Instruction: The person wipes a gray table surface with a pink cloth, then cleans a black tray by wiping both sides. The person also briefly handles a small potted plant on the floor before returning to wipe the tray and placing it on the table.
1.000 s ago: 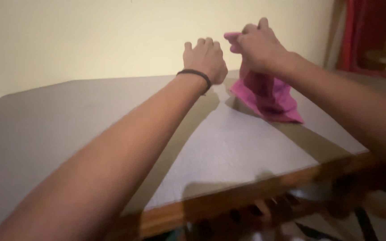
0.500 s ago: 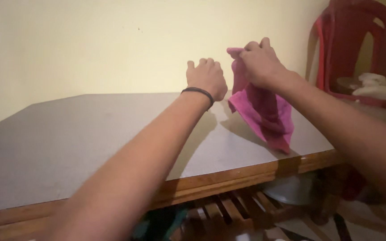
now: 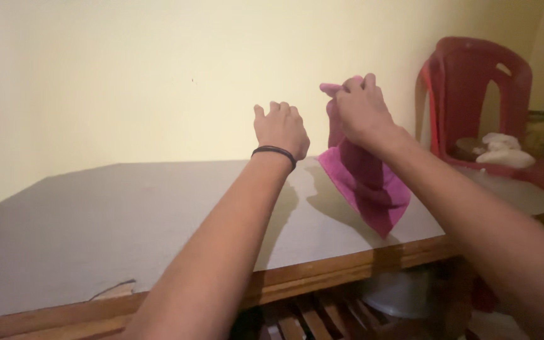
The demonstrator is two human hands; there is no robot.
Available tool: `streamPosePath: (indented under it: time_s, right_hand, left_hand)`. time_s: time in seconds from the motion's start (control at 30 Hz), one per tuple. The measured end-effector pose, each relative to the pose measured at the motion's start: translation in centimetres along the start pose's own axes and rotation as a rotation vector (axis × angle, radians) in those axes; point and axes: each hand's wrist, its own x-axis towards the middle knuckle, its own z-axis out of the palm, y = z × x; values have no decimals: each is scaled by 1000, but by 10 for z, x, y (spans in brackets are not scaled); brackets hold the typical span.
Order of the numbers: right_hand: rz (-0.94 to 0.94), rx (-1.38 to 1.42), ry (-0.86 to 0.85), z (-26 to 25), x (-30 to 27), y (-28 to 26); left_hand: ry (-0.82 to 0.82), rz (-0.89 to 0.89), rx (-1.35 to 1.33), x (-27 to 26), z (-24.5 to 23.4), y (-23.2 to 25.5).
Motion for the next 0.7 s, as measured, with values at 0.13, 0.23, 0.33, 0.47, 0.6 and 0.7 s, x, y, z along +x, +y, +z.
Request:
streamPosePath:
  time_s: [0.13, 0.23, 0.33, 0.47, 0.6, 0.7]
  right_hand:
    - [11, 43, 54, -17, 1, 3]
    - [26, 24, 38, -30, 1, 4]
    - [55, 23, 9, -43, 8, -2]
    - [78, 9, -28, -61, 12, -12]
    - [69, 69, 16, -73, 19, -25]
    - [51, 100, 27, -78, 24, -34]
  left_hand:
    - [22, -12, 24, 1, -17, -2]
    - [0, -31, 4, -5, -26, -6]
    - [90, -35, -2, -11, -34, -11]
    - [103, -71, 8, -17, -53, -23]
    - [115, -85, 27, -26, -72, -34]
    - [87, -104, 56, -33, -78, -40]
